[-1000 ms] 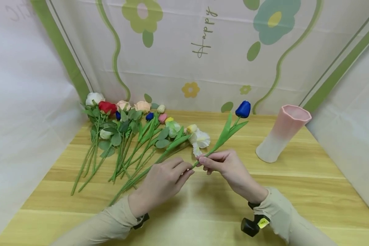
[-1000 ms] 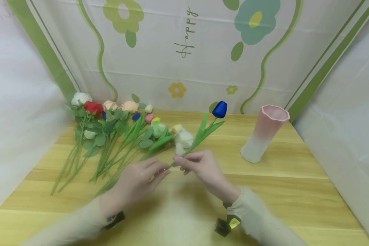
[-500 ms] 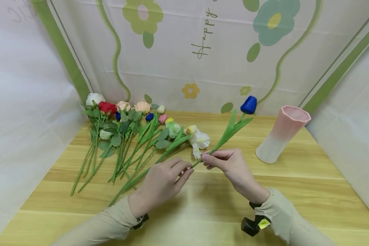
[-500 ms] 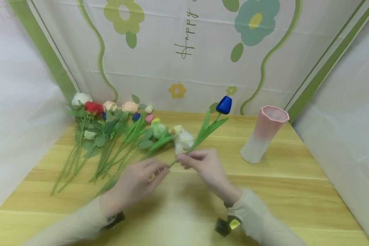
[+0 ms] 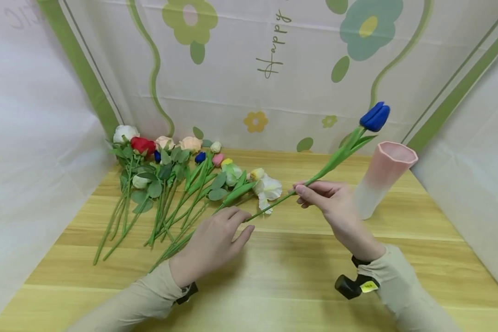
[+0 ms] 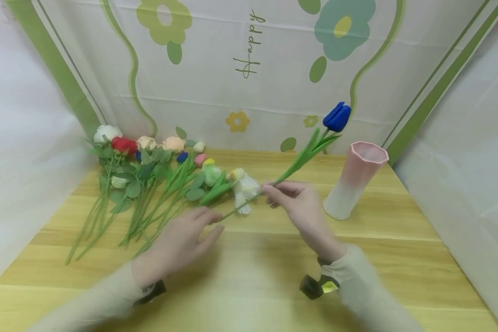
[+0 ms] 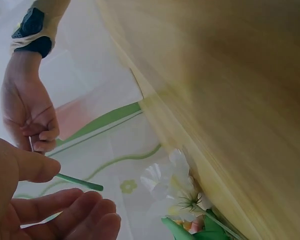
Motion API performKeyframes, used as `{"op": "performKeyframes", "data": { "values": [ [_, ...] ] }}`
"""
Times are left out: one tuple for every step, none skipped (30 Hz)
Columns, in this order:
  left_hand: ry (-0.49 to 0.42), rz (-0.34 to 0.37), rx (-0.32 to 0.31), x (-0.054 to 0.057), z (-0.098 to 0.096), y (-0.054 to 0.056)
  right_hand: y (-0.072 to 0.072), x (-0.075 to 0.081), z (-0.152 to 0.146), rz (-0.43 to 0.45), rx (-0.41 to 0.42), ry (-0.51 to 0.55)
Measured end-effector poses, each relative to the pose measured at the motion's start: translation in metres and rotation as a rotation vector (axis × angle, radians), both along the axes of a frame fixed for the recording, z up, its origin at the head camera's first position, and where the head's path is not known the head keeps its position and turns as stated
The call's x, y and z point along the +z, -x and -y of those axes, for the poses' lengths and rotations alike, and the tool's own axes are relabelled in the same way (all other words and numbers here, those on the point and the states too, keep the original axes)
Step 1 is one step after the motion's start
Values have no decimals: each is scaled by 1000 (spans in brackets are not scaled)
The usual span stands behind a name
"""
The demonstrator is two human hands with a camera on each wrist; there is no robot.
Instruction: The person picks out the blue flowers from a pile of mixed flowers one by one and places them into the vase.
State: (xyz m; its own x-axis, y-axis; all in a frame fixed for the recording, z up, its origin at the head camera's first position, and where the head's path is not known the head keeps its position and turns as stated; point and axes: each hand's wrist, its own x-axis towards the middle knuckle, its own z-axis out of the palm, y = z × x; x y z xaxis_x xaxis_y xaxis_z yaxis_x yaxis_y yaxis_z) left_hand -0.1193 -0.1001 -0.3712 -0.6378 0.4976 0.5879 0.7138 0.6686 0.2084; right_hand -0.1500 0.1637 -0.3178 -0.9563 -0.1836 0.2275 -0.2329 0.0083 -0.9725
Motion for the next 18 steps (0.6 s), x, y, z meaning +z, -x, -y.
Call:
{"op": "performKeyframes", "data": {
  "values": [
    [6,2,3,0,0,0,1,2,-3,-17,0,17],
    [12,3,6,-1,1,1,1,5,-6,-32,-1,27],
    [16,3,8,-1,1,1,2,8,-9,-50,-3,38],
    [18,3,8,-1,1,1,3,10,-12,-65,-5,49],
    [21,4,9,-1,1,2,3,13,-15,-78,-8,64],
    [21,6,8,-1,1,2,4,15,-18,-87,-14,78],
    [22,6,9,-1,2,2,5,18,-22,-100,-20,90],
    [22,7,9,-1,2,2,5,20,-25,-107,-25,112],
    [23,8,9,-1,2,2,6,23,-29,-116,-30,141],
    [25,9,11,-1,2,1,7,25,-33,-122,-32,178],
    [27,8,12,-1,1,1,7,28,-37,-131,-30,219],
    [30,8,12,-1,1,1,8,31,-41,-139,-29,261],
    [32,8,14,-1,1,1,9,33,-45,-143,-22,307],
    [36,9,14,-1,1,1,10,36,-49,-143,-11,357],
    [39,9,15,-1,1,1,11,38,-54,-141,1,399],
    [43,10,16,-1,1,1,12,40,-58,-141,15,440],
    [45,11,16,-1,0,1,13,42,-62,-142,32,476],
    [46,11,16,-1,0,0,14,44,-67,-137,34,503]
  ]
}}
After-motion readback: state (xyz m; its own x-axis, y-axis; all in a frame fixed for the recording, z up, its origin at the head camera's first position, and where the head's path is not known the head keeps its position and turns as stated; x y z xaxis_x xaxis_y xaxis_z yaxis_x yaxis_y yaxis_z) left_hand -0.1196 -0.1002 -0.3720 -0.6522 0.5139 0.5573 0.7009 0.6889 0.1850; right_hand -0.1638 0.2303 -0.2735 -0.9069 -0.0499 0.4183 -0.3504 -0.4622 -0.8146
